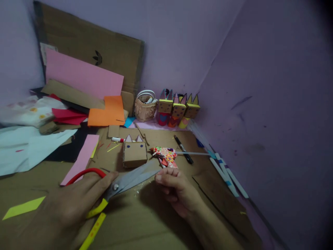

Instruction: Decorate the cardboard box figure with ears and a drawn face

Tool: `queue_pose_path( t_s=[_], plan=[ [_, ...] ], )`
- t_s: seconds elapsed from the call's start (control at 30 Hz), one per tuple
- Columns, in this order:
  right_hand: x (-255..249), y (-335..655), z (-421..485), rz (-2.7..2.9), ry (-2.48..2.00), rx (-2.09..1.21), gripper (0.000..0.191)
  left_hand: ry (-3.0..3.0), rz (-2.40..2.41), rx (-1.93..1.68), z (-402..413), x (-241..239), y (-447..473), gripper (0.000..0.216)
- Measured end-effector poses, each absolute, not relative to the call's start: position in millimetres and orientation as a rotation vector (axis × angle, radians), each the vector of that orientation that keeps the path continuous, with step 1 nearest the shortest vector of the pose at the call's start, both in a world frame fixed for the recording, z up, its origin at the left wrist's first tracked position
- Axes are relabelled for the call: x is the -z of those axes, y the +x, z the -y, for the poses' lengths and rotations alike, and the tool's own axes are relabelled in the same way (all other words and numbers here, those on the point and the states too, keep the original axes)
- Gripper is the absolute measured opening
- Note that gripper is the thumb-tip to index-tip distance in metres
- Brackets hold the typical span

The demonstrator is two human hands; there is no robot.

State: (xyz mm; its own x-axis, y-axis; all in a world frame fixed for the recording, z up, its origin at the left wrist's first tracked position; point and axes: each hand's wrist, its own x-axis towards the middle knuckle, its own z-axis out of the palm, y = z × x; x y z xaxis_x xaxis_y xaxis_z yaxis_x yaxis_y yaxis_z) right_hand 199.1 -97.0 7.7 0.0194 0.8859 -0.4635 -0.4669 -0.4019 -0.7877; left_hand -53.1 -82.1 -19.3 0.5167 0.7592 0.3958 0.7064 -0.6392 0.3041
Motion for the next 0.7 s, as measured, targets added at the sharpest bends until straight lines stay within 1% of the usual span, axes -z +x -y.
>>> queue_pose_path(
  t_s=[0.1,0.23,0.37,0.5,0.6,0.7],
  plan=[
    [-7,198,97,0.559,-1.218,-1.608,0.016,2.821,-1.221,-0.721,83,23,-53,0.073],
    [-9,199,98,0.604,-1.223,-1.610,0.013,2.821,-1.161,-0.596,82,34,-58,0.082],
    [-12,202,97,0.588,-1.239,-1.602,0.011,2.800,-1.216,-0.429,80,38,-62,0.071],
    [-15,204,96,0.599,-1.239,-1.600,0.012,2.955,-1.277,-0.280,80,36,-64,0.065],
    [-15,205,95,0.607,-1.225,-1.612,0.015,3.038,-1.230,-0.264,78,36,-66,0.065],
    [-14,208,95,0.617,-1.223,-1.643,0.017,3.070,-1.233,-0.338,77,40,-69,0.071]
  ],
)
